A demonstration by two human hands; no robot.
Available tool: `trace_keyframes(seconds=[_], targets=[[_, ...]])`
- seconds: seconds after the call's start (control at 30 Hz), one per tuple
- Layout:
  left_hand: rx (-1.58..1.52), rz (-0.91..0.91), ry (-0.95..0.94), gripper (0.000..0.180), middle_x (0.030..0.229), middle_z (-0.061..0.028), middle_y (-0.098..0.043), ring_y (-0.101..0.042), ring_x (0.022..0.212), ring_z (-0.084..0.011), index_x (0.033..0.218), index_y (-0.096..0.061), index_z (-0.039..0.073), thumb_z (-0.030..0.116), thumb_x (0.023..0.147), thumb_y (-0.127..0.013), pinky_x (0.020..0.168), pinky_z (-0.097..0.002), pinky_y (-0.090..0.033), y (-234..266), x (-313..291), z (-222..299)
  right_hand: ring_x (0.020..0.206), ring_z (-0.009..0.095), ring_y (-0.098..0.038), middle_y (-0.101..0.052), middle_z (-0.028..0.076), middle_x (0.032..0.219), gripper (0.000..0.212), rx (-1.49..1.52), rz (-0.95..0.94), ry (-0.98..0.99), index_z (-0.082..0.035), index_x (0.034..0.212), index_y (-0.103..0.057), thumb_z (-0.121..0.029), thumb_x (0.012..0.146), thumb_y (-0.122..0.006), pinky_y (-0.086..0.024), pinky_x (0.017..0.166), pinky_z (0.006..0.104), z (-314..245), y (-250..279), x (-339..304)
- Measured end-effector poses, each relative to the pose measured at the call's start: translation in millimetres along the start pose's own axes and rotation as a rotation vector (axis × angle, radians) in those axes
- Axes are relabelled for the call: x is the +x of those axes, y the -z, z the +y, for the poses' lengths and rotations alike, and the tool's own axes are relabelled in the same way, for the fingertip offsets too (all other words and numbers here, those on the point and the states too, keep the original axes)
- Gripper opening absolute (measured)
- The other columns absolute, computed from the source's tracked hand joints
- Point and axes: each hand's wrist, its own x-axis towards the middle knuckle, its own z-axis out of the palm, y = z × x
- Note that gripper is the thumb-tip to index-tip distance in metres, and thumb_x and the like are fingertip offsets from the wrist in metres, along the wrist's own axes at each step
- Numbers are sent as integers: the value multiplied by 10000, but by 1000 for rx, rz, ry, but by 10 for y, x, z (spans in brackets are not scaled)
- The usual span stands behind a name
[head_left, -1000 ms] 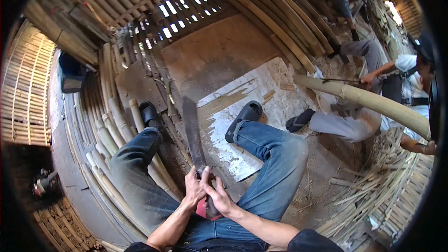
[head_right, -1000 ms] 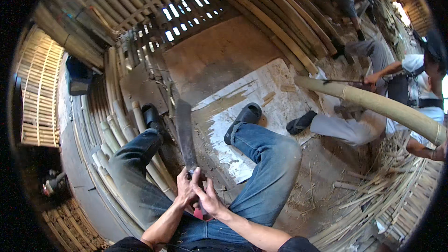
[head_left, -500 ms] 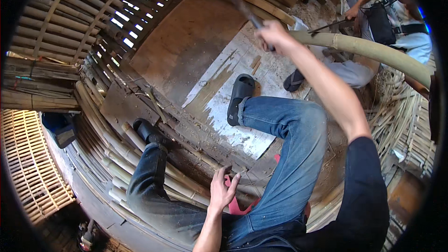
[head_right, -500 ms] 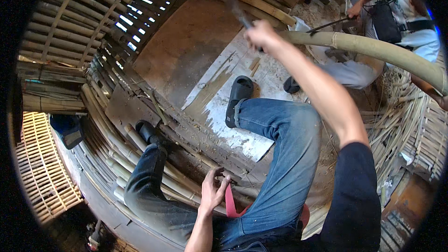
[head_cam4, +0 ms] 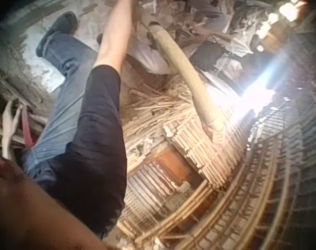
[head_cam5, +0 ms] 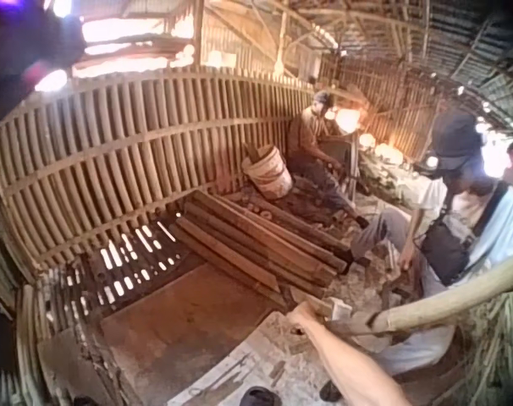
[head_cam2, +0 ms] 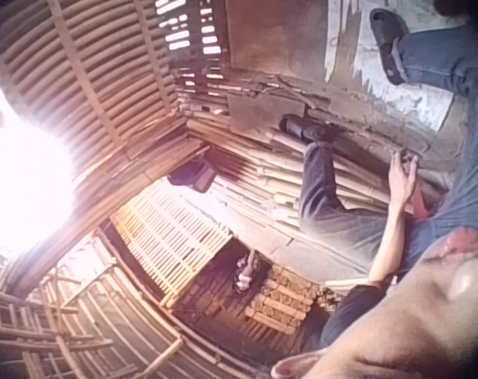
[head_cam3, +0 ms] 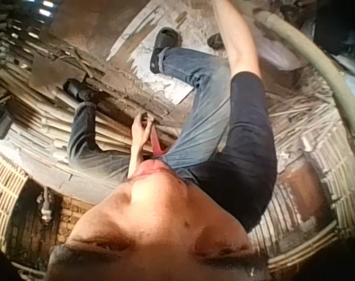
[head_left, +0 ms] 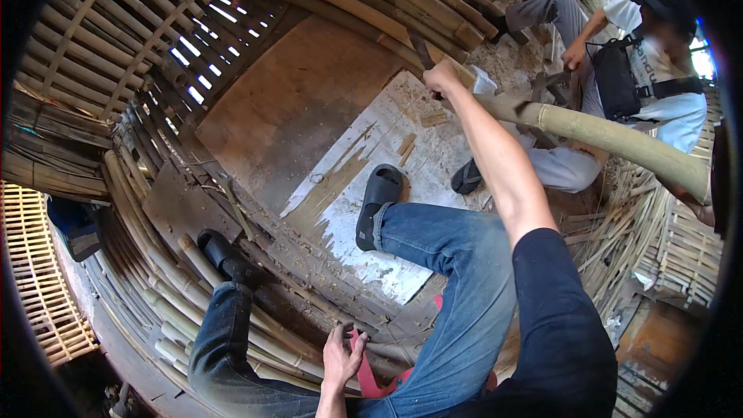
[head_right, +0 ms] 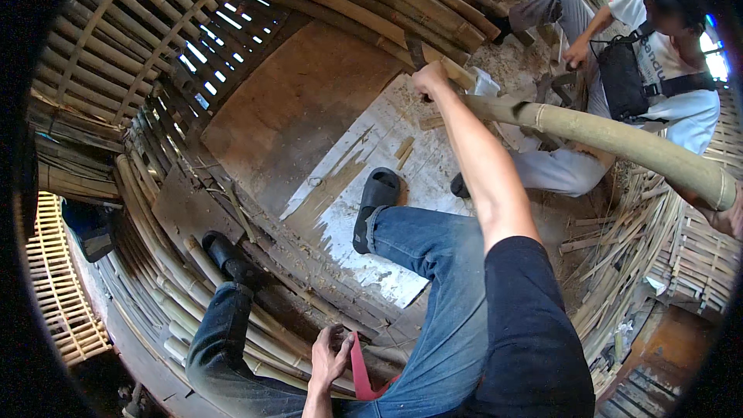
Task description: Scraping the surface and nodes of a bamboo pole using a machete.
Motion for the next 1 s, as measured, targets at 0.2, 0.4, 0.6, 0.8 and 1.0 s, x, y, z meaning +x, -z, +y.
trace_keyframes(seconds=[0.2, 0.4, 0.6, 0.8, 1.0], targets=[[-31, -7, 30, 503, 1176, -246, -738, -741, 1082, -407, 1294, -700, 4, 386, 977, -785, 946, -483, -595, -25, 12, -19, 513, 214, -678, -718, 158, 680, 243, 70, -292, -4, 78, 781, -704, -97, 944, -661, -476, 461, 427, 2, 517, -205], [28, -17, -54, 545, 1189, -263, -755, -784, 1047, -374, 1291, -698, -48, 392, 986, -803, 925, -443, -610, -104, 65, 10, 551, 220, -707, -714, 139, 685, 222, 21, -250, 11, 80, 863, -711, -102, 960, -628, -482, 471, 404, 114, 582, -407], [47, -3, -42, 549, 1237, -261, -744, -787, 1041, -368, 1313, -691, -48, 369, 978, -812, 926, -435, -619, -123, 57, -66, 519, 262, -686, -695, 167, 667, 217, 14, -264, 72, 95, 892, -695, -98, 958, -622, -516, 473, 437, 119, 468, -938], [30, -9, -11, 494, 1186, -222, -756, -761, 1075, -370, 1274, -683, -8, 373, 977, -785, 938, -473, -592, -77, 5, -55, 500, 248, -667, -687, 169, 652, 243, 27, -375, 51, 94, 845, -687, -119, 946, -630, -506, 450, 432, 273, 269, -1337], [26, -11, -28, 507, 1159, -211, -752, -747, 1068, -369, 1266, -686, -5, 404, 980, -776, 948, -476, -586, -73, 23, -45, 511, 233, -683, -686, 153, 630, 264, 95, -417, 38, 72, 795, -704, -137, 943, -640, -529, 467, 420, 457, 139, -1396]])
